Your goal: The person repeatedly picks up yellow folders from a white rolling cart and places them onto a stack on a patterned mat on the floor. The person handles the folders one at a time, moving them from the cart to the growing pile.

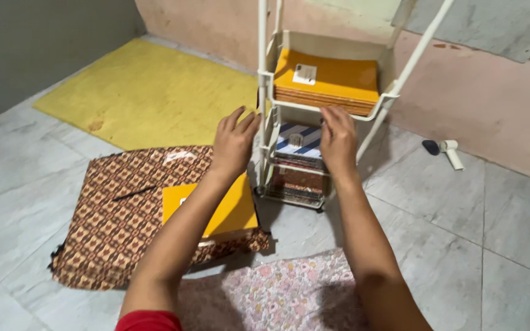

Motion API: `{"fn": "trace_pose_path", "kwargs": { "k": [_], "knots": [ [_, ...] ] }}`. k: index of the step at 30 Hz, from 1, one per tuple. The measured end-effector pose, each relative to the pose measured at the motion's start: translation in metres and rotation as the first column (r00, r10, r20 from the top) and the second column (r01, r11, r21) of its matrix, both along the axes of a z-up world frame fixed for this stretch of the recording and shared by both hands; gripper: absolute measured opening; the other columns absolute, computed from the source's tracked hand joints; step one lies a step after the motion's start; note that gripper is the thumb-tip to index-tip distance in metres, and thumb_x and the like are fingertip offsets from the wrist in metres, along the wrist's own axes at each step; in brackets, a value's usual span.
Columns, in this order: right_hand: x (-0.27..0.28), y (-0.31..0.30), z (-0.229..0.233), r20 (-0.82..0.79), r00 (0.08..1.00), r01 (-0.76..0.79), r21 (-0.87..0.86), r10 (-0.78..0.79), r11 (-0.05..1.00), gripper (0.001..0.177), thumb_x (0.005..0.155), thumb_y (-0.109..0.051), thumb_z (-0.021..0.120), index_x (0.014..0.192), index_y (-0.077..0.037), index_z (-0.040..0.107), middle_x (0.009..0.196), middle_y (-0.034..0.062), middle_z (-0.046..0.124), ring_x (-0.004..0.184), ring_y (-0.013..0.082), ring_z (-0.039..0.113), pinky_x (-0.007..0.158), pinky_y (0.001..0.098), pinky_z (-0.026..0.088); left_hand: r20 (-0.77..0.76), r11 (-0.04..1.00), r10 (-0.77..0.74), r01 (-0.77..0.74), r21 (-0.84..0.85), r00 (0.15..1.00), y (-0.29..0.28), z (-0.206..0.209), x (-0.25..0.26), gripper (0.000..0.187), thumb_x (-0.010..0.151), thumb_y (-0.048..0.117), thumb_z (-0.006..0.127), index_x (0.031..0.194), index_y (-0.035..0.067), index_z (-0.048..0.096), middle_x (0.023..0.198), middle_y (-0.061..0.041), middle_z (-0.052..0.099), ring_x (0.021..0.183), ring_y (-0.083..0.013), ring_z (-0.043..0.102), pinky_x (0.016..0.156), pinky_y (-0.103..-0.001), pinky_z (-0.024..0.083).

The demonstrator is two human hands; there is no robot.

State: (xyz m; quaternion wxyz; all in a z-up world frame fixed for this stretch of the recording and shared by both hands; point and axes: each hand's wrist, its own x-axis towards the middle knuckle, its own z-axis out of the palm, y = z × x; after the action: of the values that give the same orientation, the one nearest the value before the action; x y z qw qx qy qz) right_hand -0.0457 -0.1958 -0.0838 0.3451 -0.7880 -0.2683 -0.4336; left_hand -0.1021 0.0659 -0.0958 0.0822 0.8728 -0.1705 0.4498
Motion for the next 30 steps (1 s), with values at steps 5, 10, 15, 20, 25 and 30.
{"fn": "trace_pose_path", "kwargs": {
  "k": [5,10,15,20,25,30],
  "knots": [
    [0.034,-0.030,0.005,-0.024,0.990,0.140,0.044,-0.140,0.989,0.038,0.094,0.007,0.061,0.129,-0.002,0.071,0.134,0.0244,0.065,0.132,0.0415,0.057,0.114,0.0471,0.044,0.075,0.988,-0.017,0.005,0.156,0.997,-0.047,0.040,0.073,0.045,0.092,0.006,0.059,0.137,0.006,0.063,0.134,-0.012,0.068,0.139,-0.0314,0.051,0.114,-0.045,0.039],
    [0.056,-0.044,-0.011,-0.066,0.985,0.159,0.000,-0.159,0.987,0.044,0.092,0.012,0.058,0.132,-0.002,0.069,0.142,0.0260,0.060,0.139,0.0418,0.051,0.119,0.0464,0.039,-0.003,0.892,0.179,-0.161,0.422,0.984,-0.067,0.065,0.119,0.067,0.074,0.017,0.066,0.139,0.007,0.061,0.120,-0.014,0.071,0.139,-0.0297,0.048,0.110,-0.050,0.036],
    [0.060,-0.045,-0.018,-0.090,0.982,0.163,-0.038,-0.165,0.986,0.048,0.089,0.015,0.056,0.133,0.000,0.068,0.142,0.0249,0.061,0.140,0.0409,0.050,0.120,0.0457,0.038,-0.232,0.946,0.156,-0.078,0.314,0.960,-0.060,0.060,0.141,0.018,0.081,0.020,0.073,0.094,0.008,0.078,0.105,-0.013,0.075,0.130,-0.0268,0.058,0.113,-0.047,0.037],
    [0.060,-0.040,-0.015,-0.125,0.974,0.191,0.008,-0.189,0.982,0.042,0.094,0.011,0.059,0.132,-0.003,0.069,0.141,0.0217,0.062,0.141,0.0382,0.051,0.121,0.0451,0.038,-0.121,0.984,0.065,-0.044,0.173,0.991,-0.044,0.056,0.163,0.010,0.074,0.014,0.074,0.082,0.015,0.081,0.099,-0.014,0.075,0.110,-0.0288,0.068,0.099,-0.040,0.052],
    [0.057,-0.038,-0.009,-0.104,0.981,0.167,0.051,-0.161,0.985,0.043,0.095,0.009,0.059,0.135,-0.004,0.069,0.149,0.0229,0.055,0.145,0.0394,0.045,0.122,0.0455,0.036,-0.097,0.992,0.046,-0.034,0.119,0.994,-0.051,0.084,0.151,0.010,0.090,0.016,0.071,0.086,0.015,0.080,0.095,-0.007,0.074,0.100,-0.0262,0.068,0.082,-0.045,0.055],
    [0.049,-0.031,-0.014,0.015,0.994,0.100,0.221,-0.106,0.970,0.039,0.097,0.006,0.062,0.133,-0.005,0.070,0.151,0.0238,0.053,0.144,0.0405,0.046,0.121,0.0465,0.037,0.095,0.980,0.040,-0.057,0.190,0.995,-0.066,0.114,0.106,0.016,0.084,0.008,0.067,0.094,0.016,0.078,0.093,0.001,0.073,0.102,-0.0233,0.066,0.072,-0.041,0.058]
  ]
}}
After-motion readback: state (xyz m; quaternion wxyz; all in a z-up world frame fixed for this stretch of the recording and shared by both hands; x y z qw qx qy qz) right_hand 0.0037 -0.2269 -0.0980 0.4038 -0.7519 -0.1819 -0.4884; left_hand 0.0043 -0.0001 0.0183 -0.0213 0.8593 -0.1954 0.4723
